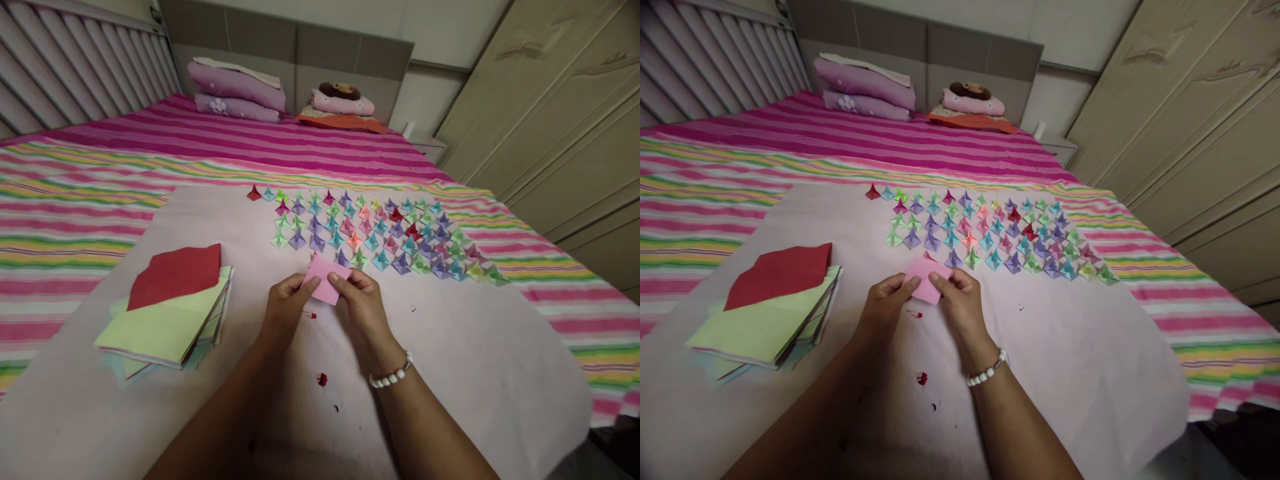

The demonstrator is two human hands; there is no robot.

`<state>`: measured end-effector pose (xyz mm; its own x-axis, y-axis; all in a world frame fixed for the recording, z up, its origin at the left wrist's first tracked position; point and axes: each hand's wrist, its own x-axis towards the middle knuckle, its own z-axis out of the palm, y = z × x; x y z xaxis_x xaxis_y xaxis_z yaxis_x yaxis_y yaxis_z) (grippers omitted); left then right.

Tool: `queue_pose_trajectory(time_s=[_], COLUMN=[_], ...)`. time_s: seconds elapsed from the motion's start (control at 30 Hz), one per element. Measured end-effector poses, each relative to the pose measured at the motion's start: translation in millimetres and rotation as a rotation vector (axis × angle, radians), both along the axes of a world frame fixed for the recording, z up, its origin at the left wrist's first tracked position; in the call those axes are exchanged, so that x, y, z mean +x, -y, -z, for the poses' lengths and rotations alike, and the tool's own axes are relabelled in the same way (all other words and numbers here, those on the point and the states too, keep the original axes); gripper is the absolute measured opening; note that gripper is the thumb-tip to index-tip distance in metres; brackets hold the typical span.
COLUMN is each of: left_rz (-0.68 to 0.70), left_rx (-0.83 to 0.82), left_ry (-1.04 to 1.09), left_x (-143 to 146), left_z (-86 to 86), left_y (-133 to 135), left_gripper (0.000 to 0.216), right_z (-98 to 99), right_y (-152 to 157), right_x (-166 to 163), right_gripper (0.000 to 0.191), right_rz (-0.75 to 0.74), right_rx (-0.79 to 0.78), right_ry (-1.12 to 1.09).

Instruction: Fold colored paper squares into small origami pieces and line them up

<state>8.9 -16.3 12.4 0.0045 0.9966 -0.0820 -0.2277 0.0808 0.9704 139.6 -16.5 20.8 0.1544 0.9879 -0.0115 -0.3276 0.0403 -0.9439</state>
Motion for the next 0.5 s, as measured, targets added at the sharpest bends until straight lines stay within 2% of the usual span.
queue_pose_trajectory(time_s=[0.17, 0.37, 0.5], left_rz=[0.001, 0.011, 0.05], left_rx=[0.041, 0.042, 0.074], left_ry=[-0.067, -0.09, -0.139], left_x=[-1.1, -0.7, 0.4], left_z=[-2.0, -2.6, -0.7], left_y=[-0.1, 0.4, 0.9], left_gripper=[0.024, 0.025, 0.024], right_z=[2.4, -0.2, 0.8], right_y=[-2.2, 0.4, -0.1], right_x=[3.0, -0.8, 0.4], right_gripper=[0.019, 0.023, 0.023], right_rz=[0.096, -0.005, 0.071], right_rx=[-0.002, -0.032, -0.047], right_ry=[-0.072, -0.071, -0.044])
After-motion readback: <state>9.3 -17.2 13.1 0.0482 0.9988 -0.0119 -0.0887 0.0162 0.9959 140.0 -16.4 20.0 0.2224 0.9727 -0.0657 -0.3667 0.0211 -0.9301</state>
